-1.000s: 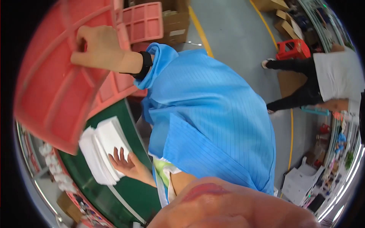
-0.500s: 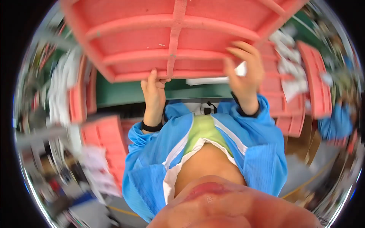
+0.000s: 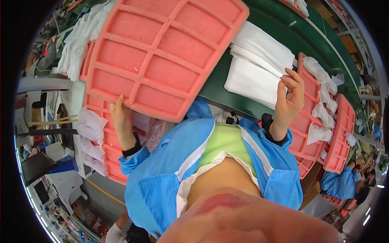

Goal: Packaging small electronic components into protective bags and organizing them into trays on a production floor.

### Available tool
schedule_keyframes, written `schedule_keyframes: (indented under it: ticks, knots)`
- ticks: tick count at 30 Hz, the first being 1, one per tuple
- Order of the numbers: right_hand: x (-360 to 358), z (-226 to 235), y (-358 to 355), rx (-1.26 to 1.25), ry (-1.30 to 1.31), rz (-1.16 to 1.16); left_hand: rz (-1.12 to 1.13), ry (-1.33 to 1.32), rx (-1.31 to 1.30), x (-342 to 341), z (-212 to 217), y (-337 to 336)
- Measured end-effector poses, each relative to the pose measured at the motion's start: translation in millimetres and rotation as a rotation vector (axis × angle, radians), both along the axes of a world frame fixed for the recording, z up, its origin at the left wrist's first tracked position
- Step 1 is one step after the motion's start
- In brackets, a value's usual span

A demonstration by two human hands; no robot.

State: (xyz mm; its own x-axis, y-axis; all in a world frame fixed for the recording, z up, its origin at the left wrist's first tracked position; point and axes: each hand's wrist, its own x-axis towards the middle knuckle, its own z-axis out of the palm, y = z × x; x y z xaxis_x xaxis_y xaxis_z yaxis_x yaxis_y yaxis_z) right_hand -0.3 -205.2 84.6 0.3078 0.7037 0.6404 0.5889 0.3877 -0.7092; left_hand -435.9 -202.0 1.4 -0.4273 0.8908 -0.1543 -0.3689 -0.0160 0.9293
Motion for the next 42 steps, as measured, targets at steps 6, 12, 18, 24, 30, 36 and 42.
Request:
schedule_keyframes:
  ticks: [6, 12, 18, 24, 30, 36, 42]
  knots:
    - [20.1, -3.8, -11.2, -0.088, 0.062, 0.008, 0.021, 0.054, -0.033, -70.1, 18.8, 22.1]
    - [24.4, -7.5, -4.7, -0.335, 0.19, 0.122, 0.048, 0.29, -0.109, -37.3, 102.9, -4.6]
    - [0.6, -36.8, -1.8, -0.531, 0.515, 0.437, -0.315, 1.168, 0.234, -57.4, 80.3, 27.9]
    - [13.5, -24.5, -5.5, -0.623, 0.834, 0.494, -0.487, 0.086, -0.092, -20.4, 64.5, 115.2]
    - [-21.9, -31.5, 1.7, -0.508, 0.79, 0.358, -0.745, 0.155, -0.182, -32.3, 15.6, 141.3]
    - [-37.4, -69.1, 19.0, -0.61, 0.346, 0.439, -0.526, 0.325, -0.362, -64.6, -27.0, 143.1]
    - [-44.5, -63.0, 20.8, -0.766, 0.356, 0.518, -0.295, 0.578, -0.29, -113.5, -63.8, 155.0]
